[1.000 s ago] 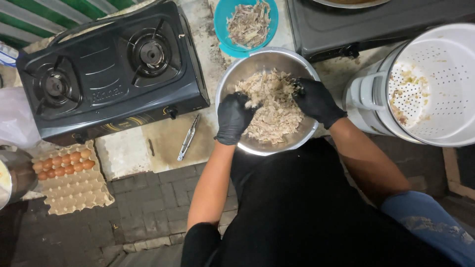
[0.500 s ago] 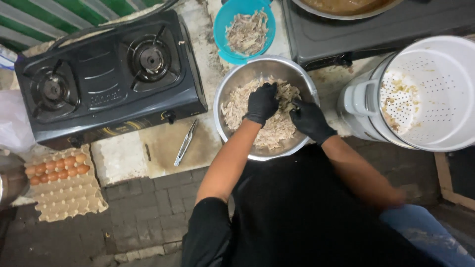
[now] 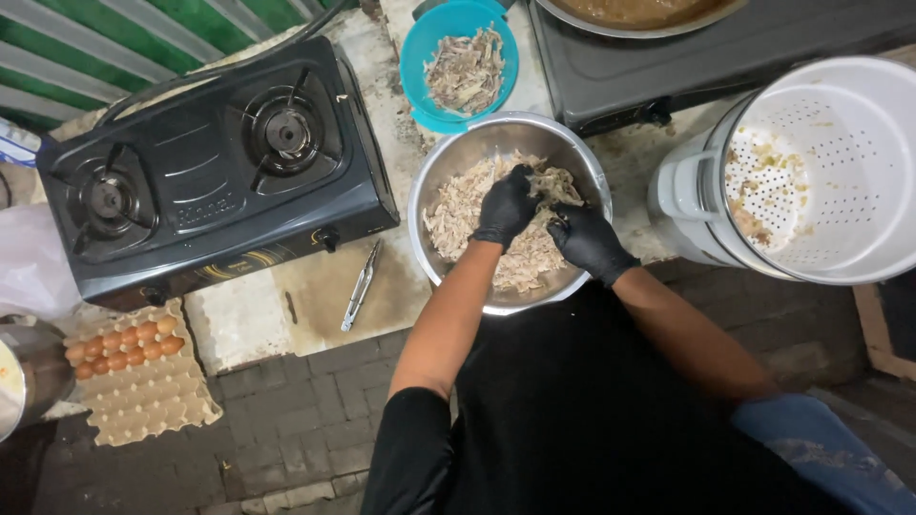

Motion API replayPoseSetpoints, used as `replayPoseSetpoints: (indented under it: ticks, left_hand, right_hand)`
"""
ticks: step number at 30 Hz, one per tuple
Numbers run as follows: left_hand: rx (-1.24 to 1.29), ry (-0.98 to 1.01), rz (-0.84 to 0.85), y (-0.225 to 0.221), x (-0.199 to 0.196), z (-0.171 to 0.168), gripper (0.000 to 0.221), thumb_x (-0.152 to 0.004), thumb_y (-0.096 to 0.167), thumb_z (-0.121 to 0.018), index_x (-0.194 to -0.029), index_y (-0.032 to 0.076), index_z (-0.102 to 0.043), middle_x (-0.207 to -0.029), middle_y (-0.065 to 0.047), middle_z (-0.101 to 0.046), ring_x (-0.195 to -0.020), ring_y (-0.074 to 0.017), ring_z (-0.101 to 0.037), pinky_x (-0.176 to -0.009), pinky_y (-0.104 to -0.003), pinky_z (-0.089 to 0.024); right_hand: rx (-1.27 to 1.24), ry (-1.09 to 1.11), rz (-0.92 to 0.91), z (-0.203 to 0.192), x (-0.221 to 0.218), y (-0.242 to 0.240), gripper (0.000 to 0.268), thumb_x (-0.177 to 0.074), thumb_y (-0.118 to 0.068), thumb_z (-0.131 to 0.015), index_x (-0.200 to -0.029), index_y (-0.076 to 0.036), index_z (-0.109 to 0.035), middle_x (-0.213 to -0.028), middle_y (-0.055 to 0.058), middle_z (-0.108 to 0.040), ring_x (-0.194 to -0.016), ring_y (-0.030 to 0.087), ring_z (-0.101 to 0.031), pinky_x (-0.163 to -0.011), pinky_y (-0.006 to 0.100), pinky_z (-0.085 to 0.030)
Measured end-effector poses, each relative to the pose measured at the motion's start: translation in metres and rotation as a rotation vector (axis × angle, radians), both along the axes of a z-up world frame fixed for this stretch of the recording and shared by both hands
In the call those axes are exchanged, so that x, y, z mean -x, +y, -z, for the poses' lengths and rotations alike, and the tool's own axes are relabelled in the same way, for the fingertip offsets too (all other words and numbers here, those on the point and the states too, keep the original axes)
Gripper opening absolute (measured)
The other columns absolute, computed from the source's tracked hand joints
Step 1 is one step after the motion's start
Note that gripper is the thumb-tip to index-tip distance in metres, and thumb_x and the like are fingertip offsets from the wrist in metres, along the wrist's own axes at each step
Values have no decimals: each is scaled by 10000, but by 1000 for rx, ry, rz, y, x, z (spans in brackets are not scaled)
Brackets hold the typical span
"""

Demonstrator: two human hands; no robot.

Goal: Shredding and mixing cooked meat by hand in a large bowl for food preparation.

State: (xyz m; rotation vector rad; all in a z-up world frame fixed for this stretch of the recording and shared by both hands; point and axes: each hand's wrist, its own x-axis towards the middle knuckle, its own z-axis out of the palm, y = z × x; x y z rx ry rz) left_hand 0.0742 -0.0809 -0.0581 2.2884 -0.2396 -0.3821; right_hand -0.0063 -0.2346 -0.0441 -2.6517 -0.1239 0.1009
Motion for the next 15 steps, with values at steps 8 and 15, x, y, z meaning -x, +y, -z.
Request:
replayPoseSetpoints:
  ticks: [8,15]
  left_hand:
    - [-30,-57,-36,8,2,18,349,-804,250,-665,-1125,117,-707,-1049,-150,-712,-1056,-372,-676,-939,-480,-546]
    - [306,-166,-287,36,48,-49,259,-599,191,-916,-804,138,-767,-694,-86,-708,-793,-308,-716,-745,-378,-578]
  right_hand:
    - [-72,-91,-52,2,5,-5,245,-853,-361,-717,-964,-143,-737,-888,112,-745,-935,297,-712,-920,343,-528]
    - [-340,34,24,-62,-10,11,394,-740,-186,-730,-1098,-36,-664,-1077,220,-677,-1071,443,-624,-951,485,-480]
